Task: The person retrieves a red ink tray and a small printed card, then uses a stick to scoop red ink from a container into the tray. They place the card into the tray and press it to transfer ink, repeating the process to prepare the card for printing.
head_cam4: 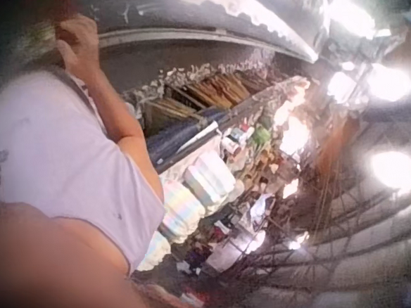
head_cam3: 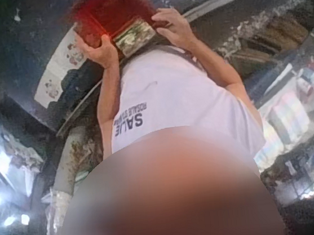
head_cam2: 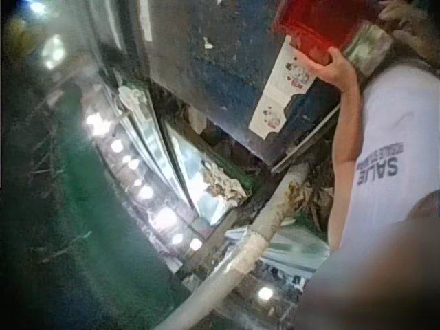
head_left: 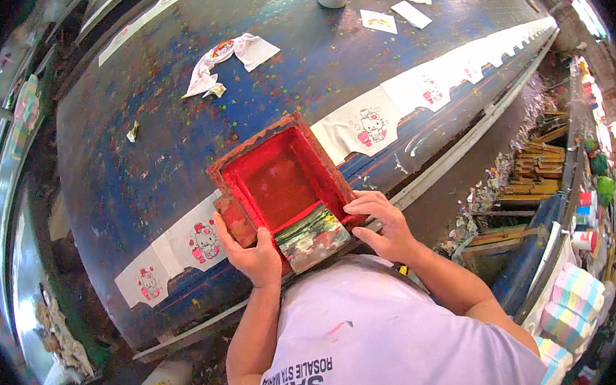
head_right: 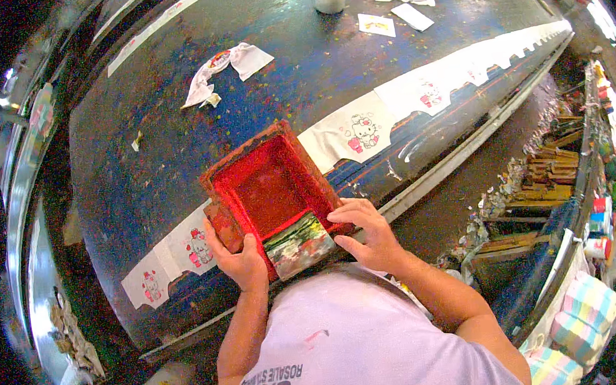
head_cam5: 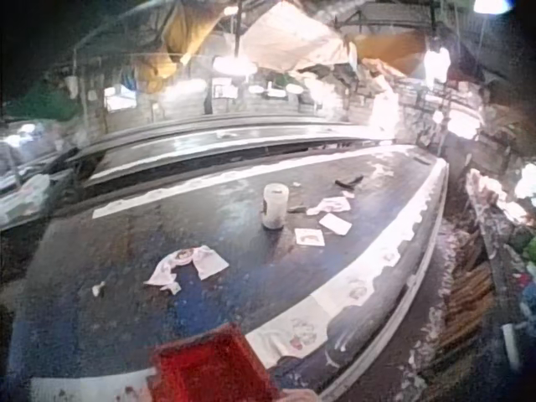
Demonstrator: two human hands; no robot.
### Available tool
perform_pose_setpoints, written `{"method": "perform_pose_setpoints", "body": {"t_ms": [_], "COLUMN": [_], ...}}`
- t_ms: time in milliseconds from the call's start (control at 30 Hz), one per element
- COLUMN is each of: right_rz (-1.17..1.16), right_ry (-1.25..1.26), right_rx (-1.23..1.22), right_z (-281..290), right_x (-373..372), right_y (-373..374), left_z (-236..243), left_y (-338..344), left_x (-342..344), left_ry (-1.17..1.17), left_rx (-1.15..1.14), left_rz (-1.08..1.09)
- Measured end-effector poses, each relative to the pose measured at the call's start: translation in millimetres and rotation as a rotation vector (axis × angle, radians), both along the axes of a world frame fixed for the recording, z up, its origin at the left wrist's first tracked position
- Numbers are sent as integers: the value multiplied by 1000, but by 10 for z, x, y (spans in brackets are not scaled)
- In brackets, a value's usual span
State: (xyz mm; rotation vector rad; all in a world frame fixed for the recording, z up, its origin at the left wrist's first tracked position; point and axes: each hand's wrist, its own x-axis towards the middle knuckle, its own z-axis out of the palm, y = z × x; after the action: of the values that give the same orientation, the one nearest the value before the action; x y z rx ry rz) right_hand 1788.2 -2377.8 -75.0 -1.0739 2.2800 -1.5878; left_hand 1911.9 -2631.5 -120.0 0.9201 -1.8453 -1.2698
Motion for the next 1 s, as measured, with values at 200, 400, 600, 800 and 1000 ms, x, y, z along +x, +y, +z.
{"method": "perform_pose_setpoints", "body": {"t_ms": [200,400,600,800,1000], "right_rz": [119,220,305,240,331], "right_ry": [-62,-121,-110,18,201], "right_rx": [-7,-49,-65,-17,-72], "right_z": [5,-28,-33,39,130], "right_x": [-244,-388,-479,-490,-431], "right_y": [188,272,307,272,120], "left_z": [-35,24,14,24,55], "left_y": [93,122,100,107,120], "left_x": [-103,-136,-125,-120,-146], "left_ry": [35,78,134,103,119], "left_rx": [105,198,272,262,299], "left_rz": [30,37,30,50,62]}}
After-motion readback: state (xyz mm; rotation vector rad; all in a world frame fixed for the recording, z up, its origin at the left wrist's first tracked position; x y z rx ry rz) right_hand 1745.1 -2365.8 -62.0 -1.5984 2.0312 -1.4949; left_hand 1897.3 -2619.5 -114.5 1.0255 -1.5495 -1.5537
